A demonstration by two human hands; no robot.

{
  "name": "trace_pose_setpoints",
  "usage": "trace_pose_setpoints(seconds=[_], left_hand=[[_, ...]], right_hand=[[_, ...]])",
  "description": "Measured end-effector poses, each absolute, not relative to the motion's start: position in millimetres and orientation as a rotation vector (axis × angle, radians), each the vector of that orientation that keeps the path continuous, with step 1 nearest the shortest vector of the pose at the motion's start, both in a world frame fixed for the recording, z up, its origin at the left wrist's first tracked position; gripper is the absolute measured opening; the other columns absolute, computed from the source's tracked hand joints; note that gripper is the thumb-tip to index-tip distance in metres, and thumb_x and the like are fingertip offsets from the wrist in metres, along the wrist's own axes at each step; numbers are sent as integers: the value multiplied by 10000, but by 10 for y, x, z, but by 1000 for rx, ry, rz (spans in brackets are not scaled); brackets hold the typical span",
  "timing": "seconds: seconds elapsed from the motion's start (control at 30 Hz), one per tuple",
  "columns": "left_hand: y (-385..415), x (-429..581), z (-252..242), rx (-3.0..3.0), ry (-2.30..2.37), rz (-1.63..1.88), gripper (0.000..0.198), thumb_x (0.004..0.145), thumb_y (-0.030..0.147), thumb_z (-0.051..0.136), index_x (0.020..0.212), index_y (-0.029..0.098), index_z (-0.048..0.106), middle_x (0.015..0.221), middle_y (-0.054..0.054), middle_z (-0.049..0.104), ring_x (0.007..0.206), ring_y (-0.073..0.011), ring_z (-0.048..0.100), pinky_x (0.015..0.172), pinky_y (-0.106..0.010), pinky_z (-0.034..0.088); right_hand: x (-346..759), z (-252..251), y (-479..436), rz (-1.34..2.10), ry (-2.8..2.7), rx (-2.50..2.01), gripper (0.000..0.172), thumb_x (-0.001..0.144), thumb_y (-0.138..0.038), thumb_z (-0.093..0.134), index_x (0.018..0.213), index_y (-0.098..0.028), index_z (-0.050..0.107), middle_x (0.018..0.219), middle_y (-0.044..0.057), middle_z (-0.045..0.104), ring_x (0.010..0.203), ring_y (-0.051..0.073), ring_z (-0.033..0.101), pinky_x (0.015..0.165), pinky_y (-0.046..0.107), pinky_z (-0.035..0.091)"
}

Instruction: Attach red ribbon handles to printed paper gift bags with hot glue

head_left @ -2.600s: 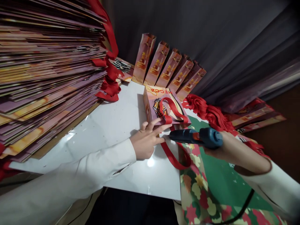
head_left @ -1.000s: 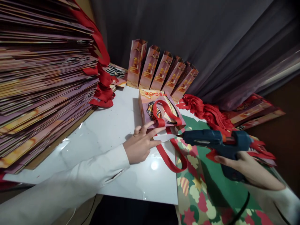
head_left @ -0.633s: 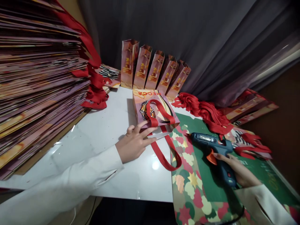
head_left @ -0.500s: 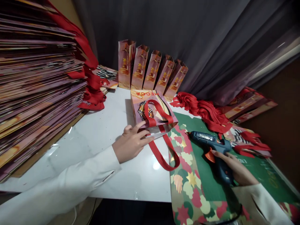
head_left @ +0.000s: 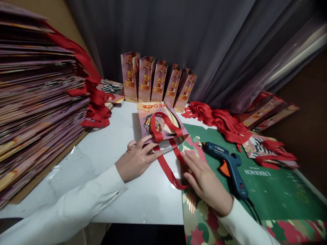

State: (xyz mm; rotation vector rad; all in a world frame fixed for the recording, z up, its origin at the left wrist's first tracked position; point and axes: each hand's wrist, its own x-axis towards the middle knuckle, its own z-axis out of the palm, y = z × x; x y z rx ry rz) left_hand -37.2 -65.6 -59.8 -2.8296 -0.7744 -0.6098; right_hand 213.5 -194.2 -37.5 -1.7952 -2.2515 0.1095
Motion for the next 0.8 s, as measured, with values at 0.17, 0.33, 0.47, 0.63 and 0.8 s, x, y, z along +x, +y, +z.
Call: trace_pose_setpoints(seconds=[0.17,0.33,0.47,0.63,0.8], left_hand=[[-679,-369,-556,-2830,-795,-579,561,939,245,497,1429,476,351,1170,-17,663,1276,-277,416,853,-412,268],[-692,-352,-563,-2788,-860,-554,613,919,220,518,1458,437,322,1170,-12,675,1278,-258,431,863,-404,276],[-681,-332,-583,-2743,-914,-511,622,900,161,516,1459,383,353,1199,-10,677,1279,-237,442,851,-420,265],[-685,-288,-617,-2707,-953,-472,607,886,64,457,1429,334,422,1271,-16,645,1313,-211,419,838,-419,269],[-712,-217,-650,-2653,-979,-408,533,856,-19,409,1267,262,598,1254,-28,656,1349,-168,372,834,-399,269]], right_hand=[[1951,-546,-1824,255,-2286,-1755,477,956,-289,446,1398,-111,477,1467,154,454,1365,275,416,1124,478,383],[1943,-566,-1818,214,-2261,-1752,452,947,-258,447,1372,-114,505,1446,159,479,1336,295,453,1107,506,401],[1913,-549,-1829,213,-2241,-1759,435,946,-248,436,1354,-125,522,1429,152,501,1318,292,475,1094,500,421],[1891,-540,-1835,226,-2230,-1784,442,945,-246,440,1354,-96,513,1432,168,493,1323,299,465,1114,500,396],[1911,-498,-1812,259,-2261,-1775,446,937,-241,450,1356,-97,501,1425,178,491,1313,308,468,1092,502,417]])
